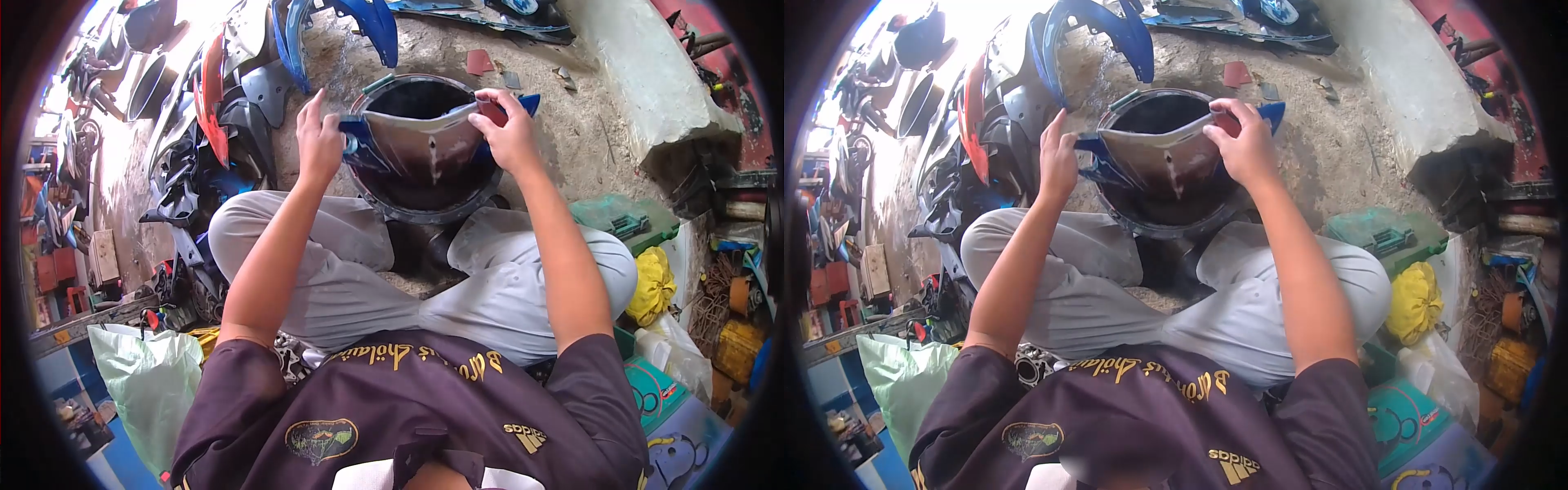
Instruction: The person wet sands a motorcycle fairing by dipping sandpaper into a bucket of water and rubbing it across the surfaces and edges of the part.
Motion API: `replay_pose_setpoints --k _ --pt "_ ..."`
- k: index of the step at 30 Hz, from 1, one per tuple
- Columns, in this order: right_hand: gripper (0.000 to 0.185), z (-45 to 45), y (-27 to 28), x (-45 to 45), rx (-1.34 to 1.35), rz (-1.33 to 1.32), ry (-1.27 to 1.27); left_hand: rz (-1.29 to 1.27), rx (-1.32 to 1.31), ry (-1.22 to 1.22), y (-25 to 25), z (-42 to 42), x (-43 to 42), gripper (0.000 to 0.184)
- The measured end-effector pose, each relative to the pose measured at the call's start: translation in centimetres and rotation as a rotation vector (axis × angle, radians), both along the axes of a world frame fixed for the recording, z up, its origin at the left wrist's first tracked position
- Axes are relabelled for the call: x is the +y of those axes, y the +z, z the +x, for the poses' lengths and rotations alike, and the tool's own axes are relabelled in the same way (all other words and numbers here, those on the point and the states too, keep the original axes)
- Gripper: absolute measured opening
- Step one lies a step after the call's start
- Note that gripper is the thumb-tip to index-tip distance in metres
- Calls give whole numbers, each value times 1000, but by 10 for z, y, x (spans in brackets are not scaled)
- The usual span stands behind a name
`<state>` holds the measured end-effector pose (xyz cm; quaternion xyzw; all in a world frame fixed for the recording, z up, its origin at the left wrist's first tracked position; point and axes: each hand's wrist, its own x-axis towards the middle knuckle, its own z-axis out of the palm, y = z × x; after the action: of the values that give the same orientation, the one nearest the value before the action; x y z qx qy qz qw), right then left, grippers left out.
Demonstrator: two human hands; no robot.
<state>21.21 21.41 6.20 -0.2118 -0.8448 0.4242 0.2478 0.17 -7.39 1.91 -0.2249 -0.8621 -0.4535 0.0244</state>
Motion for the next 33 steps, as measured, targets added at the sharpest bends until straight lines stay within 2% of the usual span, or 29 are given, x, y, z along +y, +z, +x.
replay_pose_setpoints --k 2,3,6,9,12,16,18,20,22,23,27,30,32,33 --pt "41 -3 2 -1 1 -52 20 -76 148 39 30 25 19 63" --pt "41 -3 4 -1 5 -78 28 -195 397 22 36 29 23 68" --pt "42 -3 -4 0 36 -116 63 -215 544 -248 58 49 37 69" --pt "43 0 -6 0 36 -32 54 -206 624 -414 63 65 56 68" --pt "43 3 -3 -4 68 -136 69 -413 437 -561 61 76 68 58" --pt "42 3 0 2 -2 -256 42 -327 431 -594 66 67 75 34" --pt "42 6 20 2 -13 -231 9 -200 367 -626 74 57 74 36" --pt "40 12 54 -2 7 -368 -4 -118 388 -588 93 52 74 41" --pt "40 15 66 -1 129 -437 -2 -115 247 -514 98 37 76 46" --pt "39 18 72 4 128 -458 -24 -105 61 -496 103 30 78 52" --pt "35 43 84 28 75 -281 -176 -242 -95 -443 105 7 84 52" --pt "37 52 88 38 7 -331 -266 -171 -200 -446 112 0 88 53" --pt "41 48 96 33 6 -414 -325 -19 -246 -466 120 -2 90 57" --pt "45 46 103 27 107 -504 -357 59 -268 -478 122 -1 92 60"
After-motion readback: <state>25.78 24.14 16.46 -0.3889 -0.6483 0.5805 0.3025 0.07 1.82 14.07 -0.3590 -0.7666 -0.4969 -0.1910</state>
